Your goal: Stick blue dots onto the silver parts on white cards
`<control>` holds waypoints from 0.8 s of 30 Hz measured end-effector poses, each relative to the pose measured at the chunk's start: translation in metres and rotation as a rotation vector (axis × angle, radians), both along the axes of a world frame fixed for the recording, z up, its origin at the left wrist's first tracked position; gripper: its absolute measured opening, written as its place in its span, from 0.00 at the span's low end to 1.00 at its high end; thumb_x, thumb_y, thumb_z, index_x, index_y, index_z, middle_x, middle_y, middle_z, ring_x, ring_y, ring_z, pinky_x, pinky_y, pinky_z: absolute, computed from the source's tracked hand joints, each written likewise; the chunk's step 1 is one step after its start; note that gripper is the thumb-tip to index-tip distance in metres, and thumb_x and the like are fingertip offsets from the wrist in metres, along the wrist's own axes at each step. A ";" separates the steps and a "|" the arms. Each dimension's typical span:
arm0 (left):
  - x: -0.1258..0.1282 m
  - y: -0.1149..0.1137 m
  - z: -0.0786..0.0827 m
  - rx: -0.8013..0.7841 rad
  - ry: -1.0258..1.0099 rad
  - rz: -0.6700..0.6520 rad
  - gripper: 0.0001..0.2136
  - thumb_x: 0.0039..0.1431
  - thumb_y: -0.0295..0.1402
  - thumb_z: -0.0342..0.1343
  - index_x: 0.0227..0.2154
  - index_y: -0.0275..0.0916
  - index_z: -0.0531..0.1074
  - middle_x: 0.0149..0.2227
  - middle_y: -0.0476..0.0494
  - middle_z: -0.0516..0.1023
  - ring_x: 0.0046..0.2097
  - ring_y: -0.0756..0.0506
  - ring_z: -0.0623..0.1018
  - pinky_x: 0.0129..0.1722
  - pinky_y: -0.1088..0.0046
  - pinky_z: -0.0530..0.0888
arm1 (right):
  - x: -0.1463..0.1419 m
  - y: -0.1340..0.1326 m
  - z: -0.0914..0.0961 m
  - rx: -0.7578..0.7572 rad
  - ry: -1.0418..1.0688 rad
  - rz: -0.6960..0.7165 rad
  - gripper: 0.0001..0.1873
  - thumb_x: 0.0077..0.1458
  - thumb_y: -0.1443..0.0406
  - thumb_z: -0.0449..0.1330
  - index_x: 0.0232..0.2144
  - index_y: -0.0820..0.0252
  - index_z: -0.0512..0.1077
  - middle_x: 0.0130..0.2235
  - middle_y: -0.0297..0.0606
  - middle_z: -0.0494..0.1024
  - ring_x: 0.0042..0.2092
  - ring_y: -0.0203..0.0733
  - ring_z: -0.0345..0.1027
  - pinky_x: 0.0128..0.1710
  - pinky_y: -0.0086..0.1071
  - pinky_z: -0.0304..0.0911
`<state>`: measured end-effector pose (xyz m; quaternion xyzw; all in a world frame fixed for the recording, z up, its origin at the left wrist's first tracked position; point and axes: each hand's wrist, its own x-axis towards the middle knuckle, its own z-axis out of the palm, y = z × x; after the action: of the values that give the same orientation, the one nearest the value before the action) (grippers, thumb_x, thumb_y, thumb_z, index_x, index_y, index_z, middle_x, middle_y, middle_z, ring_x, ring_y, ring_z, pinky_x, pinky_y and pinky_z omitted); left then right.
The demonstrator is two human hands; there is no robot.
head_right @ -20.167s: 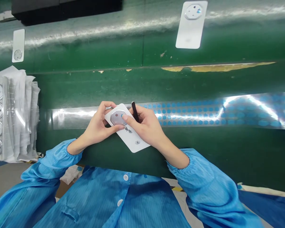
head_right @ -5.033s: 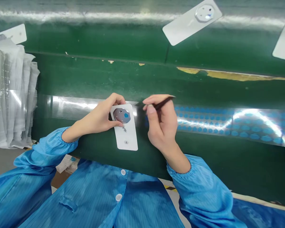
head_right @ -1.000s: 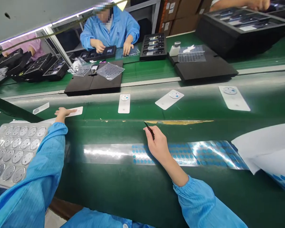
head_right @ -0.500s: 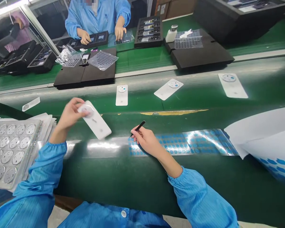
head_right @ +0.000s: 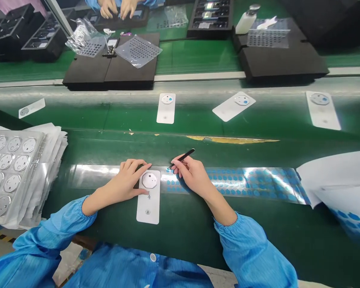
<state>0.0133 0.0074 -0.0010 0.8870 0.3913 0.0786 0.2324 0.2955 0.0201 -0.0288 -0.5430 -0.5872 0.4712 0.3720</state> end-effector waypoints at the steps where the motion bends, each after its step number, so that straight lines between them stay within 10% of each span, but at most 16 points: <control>1: -0.002 -0.003 -0.002 0.007 0.029 -0.006 0.39 0.57 0.43 0.73 0.66 0.39 0.63 0.63 0.28 0.70 0.62 0.29 0.68 0.58 0.47 0.68 | 0.000 -0.001 0.000 0.002 0.007 -0.012 0.29 0.63 0.39 0.61 0.36 0.59 0.76 0.28 0.41 0.81 0.25 0.39 0.71 0.27 0.35 0.72; 24: -0.003 -0.008 -0.010 -0.014 0.006 -0.018 0.34 0.59 0.43 0.72 0.63 0.39 0.67 0.60 0.30 0.70 0.61 0.30 0.67 0.58 0.51 0.64 | -0.044 -0.038 0.015 -0.212 0.096 -0.098 0.23 0.63 0.44 0.67 0.37 0.59 0.78 0.28 0.40 0.83 0.22 0.38 0.72 0.23 0.32 0.72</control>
<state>0.0101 -0.0002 -0.0109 0.8891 0.3844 0.0710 0.2382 0.2511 -0.0178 -0.0141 -0.5843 -0.4883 0.5373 0.3626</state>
